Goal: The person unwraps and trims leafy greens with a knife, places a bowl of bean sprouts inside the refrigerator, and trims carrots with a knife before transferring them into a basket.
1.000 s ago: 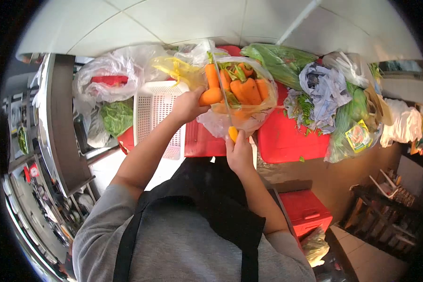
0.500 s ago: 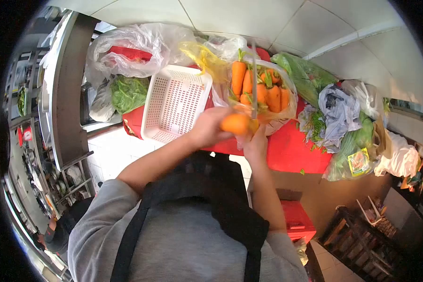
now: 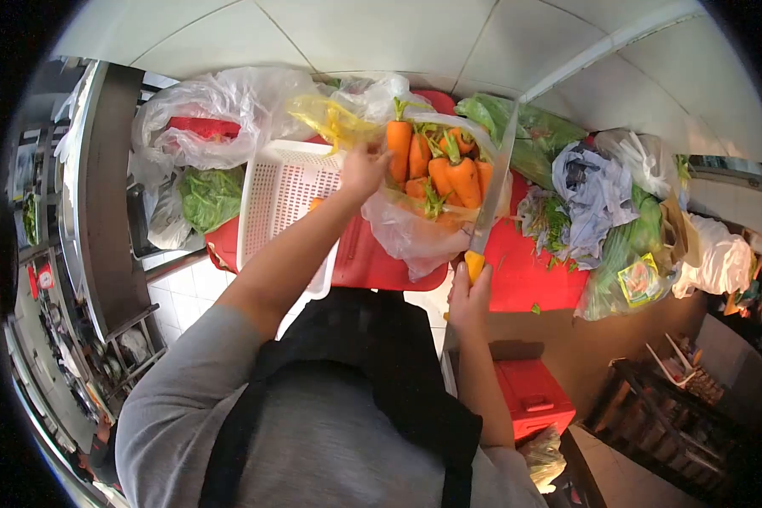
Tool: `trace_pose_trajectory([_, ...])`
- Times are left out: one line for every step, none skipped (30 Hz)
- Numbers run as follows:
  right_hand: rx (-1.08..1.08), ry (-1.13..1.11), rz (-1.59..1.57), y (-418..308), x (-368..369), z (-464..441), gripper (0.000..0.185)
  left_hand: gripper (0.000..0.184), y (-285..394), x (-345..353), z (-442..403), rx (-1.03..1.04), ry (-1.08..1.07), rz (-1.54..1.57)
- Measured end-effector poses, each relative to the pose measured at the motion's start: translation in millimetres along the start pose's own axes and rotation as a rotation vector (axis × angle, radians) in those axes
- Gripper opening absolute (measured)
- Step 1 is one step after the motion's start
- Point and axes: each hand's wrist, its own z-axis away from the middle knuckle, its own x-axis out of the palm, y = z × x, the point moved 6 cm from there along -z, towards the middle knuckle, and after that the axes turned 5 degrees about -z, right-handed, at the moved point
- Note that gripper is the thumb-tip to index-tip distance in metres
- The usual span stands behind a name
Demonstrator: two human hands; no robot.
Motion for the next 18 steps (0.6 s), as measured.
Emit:
trace_pose_trajectory([0.007, 0.0, 0.007, -5, -1, 5, 0.019, 0.058, 7, 14, -14, -0.024, 0.046, -0.075])
trace_pose_trajectory([0.014, -0.002, 0.016, -6, -4, 9, 0.019, 0.061, 11, 27, -26, -0.049, 0.093, -0.148])
trace_pose_trajectory([-0.03, -0.01, 0.021, 2, -9, 11, 0.019, 0.064, 11, 37, -34, -0.076, 0.14, -0.22])
trace_pose_trajectory([-0.028, -0.005, 0.043, 2, -12, 14, 0.018, 0.066, 14, 40, -36, -0.141, 0.143, -0.214])
trace_pose_trajectory([-0.025, 0.002, 0.065, 1, -13, 19, 0.018, 0.068, 16, 44, -37, -0.205, 0.144, -0.21])
trace_pose_trajectory([-0.021, 0.009, 0.086, 1, -15, 22, 0.018, 0.07, 17, 46, -37, -0.27, 0.144, -0.207])
trace_pose_trajectory([-0.011, 0.002, 0.089, 3, -17, 23, 0.019, 0.068, 19, 46, -38, -0.227, 0.177, -0.19])
trace_pose_trajectory([0.002, -0.006, 0.091, 5, -19, 25, 0.019, 0.066, 17, 44, -35, -0.186, 0.209, -0.174])
trace_pose_trajectory([0.013, -0.013, 0.091, 7, -20, 27, 0.02, 0.063, 16, 40, -32, -0.142, 0.242, -0.16])
trace_pose_trajectory([0.006, 0.0, 0.102, 10, -21, 28, 0.022, 0.062, 22, 36, -25, -0.047, 0.288, -0.133])
trace_pose_trajectory([-0.002, 0.015, 0.112, 14, -23, 28, 0.023, 0.062, 30, 33, -13, 0.05, 0.332, -0.103])
trace_pose_trajectory([-0.012, 0.031, 0.124, 16, -25, 27, 0.025, 0.061, 37, 28, -2, 0.148, 0.376, -0.071])
trace_pose_trajectory([-0.004, 0.02, 0.131, 16, -26, 27, 0.026, 0.059, 49, 21, 8, 0.269, 0.36, -0.014])
trace_pose_trajectory([0.007, 0.007, 0.139, 16, -28, 28, 0.028, 0.06, 58, 17, 10, 0.367, 0.285, 0.143])
trace_pose_trajectory([0.018, -0.008, 0.149, 15, -28, 29, 0.03, 0.061, 66, 13, 13, 0.461, 0.208, 0.301])
trace_pose_trajectory([-0.034, -0.006, 0.187, 9, -28, 30, 0.032, 0.062, 76, 5, 19, 0.551, 0.13, 0.459])
trace_pose_trajectory([-0.086, -0.005, 0.225, 1, -26, 30, 0.034, 0.062, 97, -14, 31, 0.669, 0.157, 0.343])
trace_pose_trajectory([-0.139, -0.005, 0.263, -8, -24, 31, 0.036, 0.061, 108, -21, 38, 0.652, 0.099, 0.136])
